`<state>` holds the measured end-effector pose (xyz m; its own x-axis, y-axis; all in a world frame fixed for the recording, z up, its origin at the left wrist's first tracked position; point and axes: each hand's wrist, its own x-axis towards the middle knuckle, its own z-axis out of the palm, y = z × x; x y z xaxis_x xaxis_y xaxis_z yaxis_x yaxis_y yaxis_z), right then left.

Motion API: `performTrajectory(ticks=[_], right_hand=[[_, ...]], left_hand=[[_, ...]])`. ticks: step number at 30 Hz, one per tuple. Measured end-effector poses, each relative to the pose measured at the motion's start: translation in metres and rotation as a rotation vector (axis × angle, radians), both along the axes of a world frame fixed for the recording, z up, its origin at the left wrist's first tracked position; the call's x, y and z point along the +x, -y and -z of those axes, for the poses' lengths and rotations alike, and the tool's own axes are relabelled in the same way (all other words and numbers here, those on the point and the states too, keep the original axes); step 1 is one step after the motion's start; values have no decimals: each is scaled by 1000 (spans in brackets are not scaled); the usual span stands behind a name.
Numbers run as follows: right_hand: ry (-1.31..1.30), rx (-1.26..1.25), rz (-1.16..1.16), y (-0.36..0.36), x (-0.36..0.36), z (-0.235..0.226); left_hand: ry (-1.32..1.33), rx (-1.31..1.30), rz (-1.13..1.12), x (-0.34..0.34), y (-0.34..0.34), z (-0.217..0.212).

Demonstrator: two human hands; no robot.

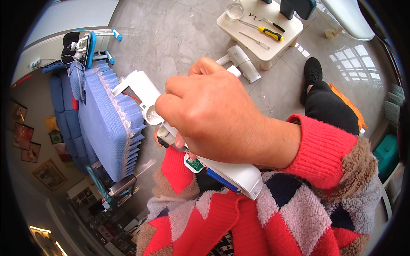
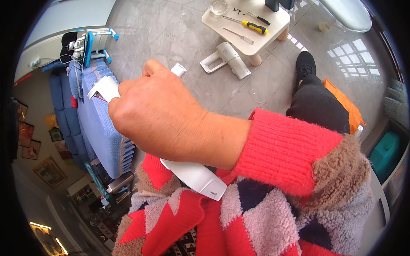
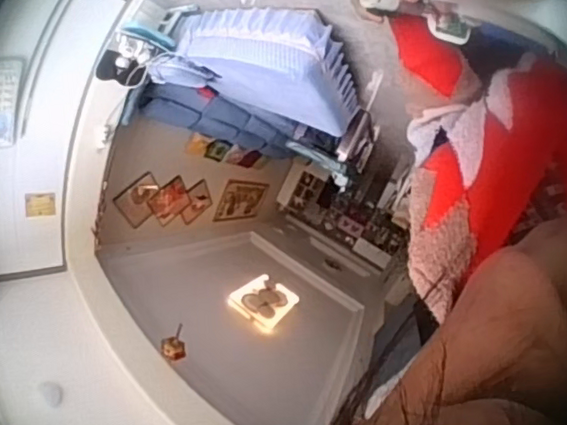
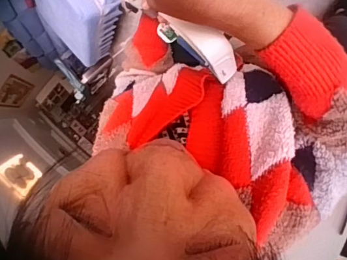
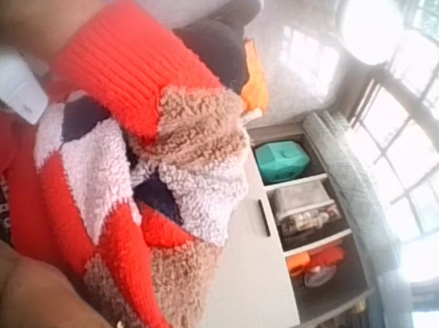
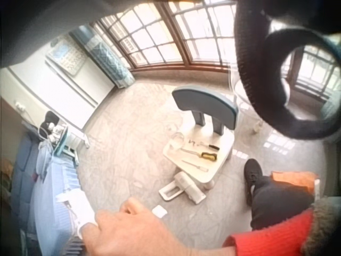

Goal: The person assembles a white handheld appliance by inserting a transparent water tank, connecting a tube, and attaching the outer casing. They then press a button to activate a blue indicator light.

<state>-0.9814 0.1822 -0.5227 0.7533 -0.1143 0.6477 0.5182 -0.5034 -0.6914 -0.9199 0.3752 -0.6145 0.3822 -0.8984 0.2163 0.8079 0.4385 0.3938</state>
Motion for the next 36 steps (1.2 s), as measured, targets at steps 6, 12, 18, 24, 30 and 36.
performTrajectory(ticks=[6,12,18,24,30,36], right_hand=[[-2,-5,13,-2,0,0],[43,-14,39,-1,1,2],[241,95,161,-3,8,-3],[289,203,271,9,13,-7],[185,192,222,14,12,-5],[10,152,103,19,4,-2]], left_hand=[[-1,16,-9,-1,1,-2],[3,24,-18,-4,2,-5],[-4,24,-19,-4,3,-6],[-10,30,-24,-2,3,-6],[-15,37,-47,0,3,-6],[-25,42,-111,4,5,-16]])
